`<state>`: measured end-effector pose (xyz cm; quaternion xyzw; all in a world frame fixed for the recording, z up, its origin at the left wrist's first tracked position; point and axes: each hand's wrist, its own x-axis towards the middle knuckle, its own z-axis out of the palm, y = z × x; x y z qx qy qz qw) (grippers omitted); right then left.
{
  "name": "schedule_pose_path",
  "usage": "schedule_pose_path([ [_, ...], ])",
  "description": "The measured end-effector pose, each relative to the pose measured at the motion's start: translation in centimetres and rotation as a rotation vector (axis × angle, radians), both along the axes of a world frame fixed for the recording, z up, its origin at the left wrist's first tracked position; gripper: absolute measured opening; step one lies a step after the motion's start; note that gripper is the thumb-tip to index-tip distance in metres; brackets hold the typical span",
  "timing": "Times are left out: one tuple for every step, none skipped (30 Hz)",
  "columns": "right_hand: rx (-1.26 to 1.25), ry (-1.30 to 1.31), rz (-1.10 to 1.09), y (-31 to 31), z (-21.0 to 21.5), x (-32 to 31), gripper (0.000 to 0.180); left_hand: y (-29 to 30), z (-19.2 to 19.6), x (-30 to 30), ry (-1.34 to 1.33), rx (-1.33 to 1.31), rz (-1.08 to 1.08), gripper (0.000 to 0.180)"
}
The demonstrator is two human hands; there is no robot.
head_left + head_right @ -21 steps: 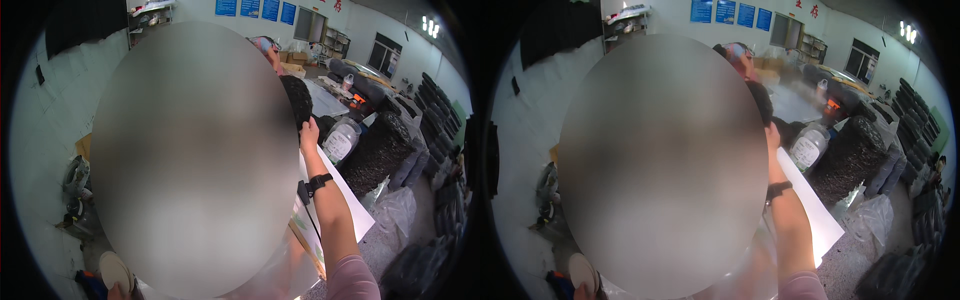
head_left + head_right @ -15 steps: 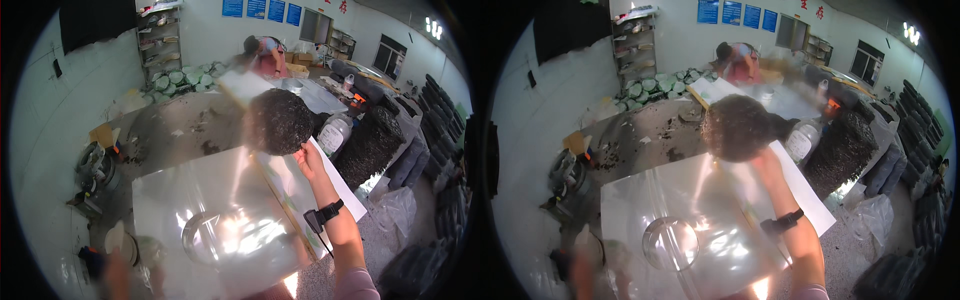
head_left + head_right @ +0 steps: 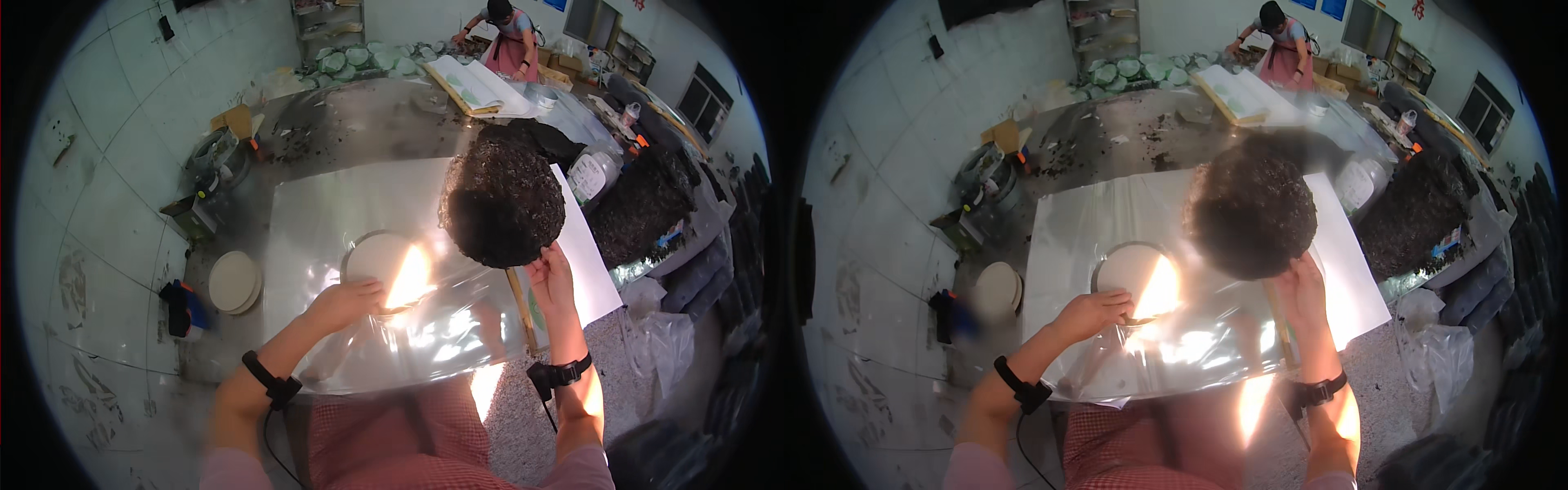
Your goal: The person processes black fibrous material, possibly fat choy, by placing a circular metal ring on a surface, arranging the fibers inside, and pressing them down firmly with a plastic sheet and their hands.
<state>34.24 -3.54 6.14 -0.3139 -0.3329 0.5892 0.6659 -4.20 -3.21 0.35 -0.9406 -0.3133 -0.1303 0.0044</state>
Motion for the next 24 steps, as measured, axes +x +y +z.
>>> schedule_pose_path([
  [-0.014,-0.02,-0.019,-0.2,0.3,0.3,0.035,0.3,1.2,0.5,-0.047,-0.249,0.095,0.035],
  [-0.027,-0.037,-0.036,-0.2,0.5,0.4,0.035,0.6,2.6,1.1,-0.092,-0.499,0.192,0.04],
  [-0.022,-0.04,-0.037,0.0,0.6,0.6,0.035,1.4,4.3,1.7,-0.095,-0.494,0.191,0.04],
  [-0.021,-0.044,-0.04,0.1,0.6,0.5,0.035,2.4,6.2,2.5,-0.184,-0.469,0.224,0.042],
  [-0.019,-0.049,-0.044,0.2,0.7,0.3,0.035,3.2,6.9,3.4,-0.273,-0.444,0.257,0.044],
  [-0.018,-0.054,-0.048,0.2,0.9,-0.2,0.035,3.3,5.7,4.2,-0.278,-0.444,0.252,0.044],
  [-0.031,-0.011,-0.033,0.3,1.7,-1.5,0.035,2.8,3.6,4.9,0.013,-0.4,0.296,0.05],
  [-0.052,0.03,-0.025,0.3,1.9,-2.0,0.035,2.6,2.6,5.9,0.303,-0.36,0.329,0.056],
  [-0.089,0.004,-0.048,0.4,1.7,-2.0,0.035,3.0,1.9,6.6,0.354,-0.503,0.376,0.063],
  [-0.099,0.003,-0.05,0.6,1.2,-1.8,0.035,3.3,1.6,6.8,0.355,-0.513,0.372,0.063],
  [-0.111,0.02,-0.062,0.8,0.6,-1.5,0.036,3.8,1.3,6.9,0.338,-0.554,0.357,0.073],
  [-0.122,0.038,-0.073,0.8,0.0,-1.4,0.036,4.0,0.9,6.9,0.32,-0.595,0.344,0.084],
  [-0.123,0.036,-0.069,1.0,-0.3,-1.4,0.036,4.2,0.1,6.8,0.319,-0.596,0.347,0.084],
  [-0.134,0.041,-0.08,1.0,-0.4,-1.5,0.036,4.3,-1.0,6.5,0.286,-0.6,0.318,0.085],
  [-0.145,0.046,-0.09,0.9,-0.4,-1.6,0.037,4.2,-2.0,6.2,0.253,-0.604,0.29,0.086],
  [-0.136,0.041,-0.086,1.0,0.0,-1.9,0.037,4.1,-1.7,6.2,0.246,-0.597,0.294,0.086],
  [-0.13,0.025,-0.073,0.9,0.4,-2.4,0.037,3.8,-1.3,6.2,0.227,-0.603,0.32,0.088],
  [-0.124,0.01,-0.061,0.7,0.7,-3.0,0.037,3.4,-1.0,6.1,0.208,-0.61,0.346,0.09],
  [-0.109,0.004,-0.06,0.6,1.0,-3.4,0.037,3.4,-0.8,6.1,0.199,-0.596,0.346,0.09],
  [-0.078,0.028,-0.053,0.4,1.3,-3.9,0.037,3.4,-0.9,6.1,0.169,-0.626,0.357,0.093],
  [-0.048,0.053,-0.048,0.1,1.7,-4.2,0.037,3.5,-1.0,6.1,0.141,-0.657,0.364,0.097],
  [-0.033,0.049,-0.052,-0.2,1.9,-4.4,0.037,3.7,-1.4,6.1,0.135,-0.643,0.36,0.097],
  [-0.034,0.052,-0.041,-0.5,2.1,-4.7,0.036,4.1,-1.8,6.0,0.114,-0.64,0.323,0.084],
  [-0.035,0.054,-0.038,-1.1,2.5,-4.8,0.036,4.4,-2.2,6.1,0.096,-0.638,0.278,0.083],
])
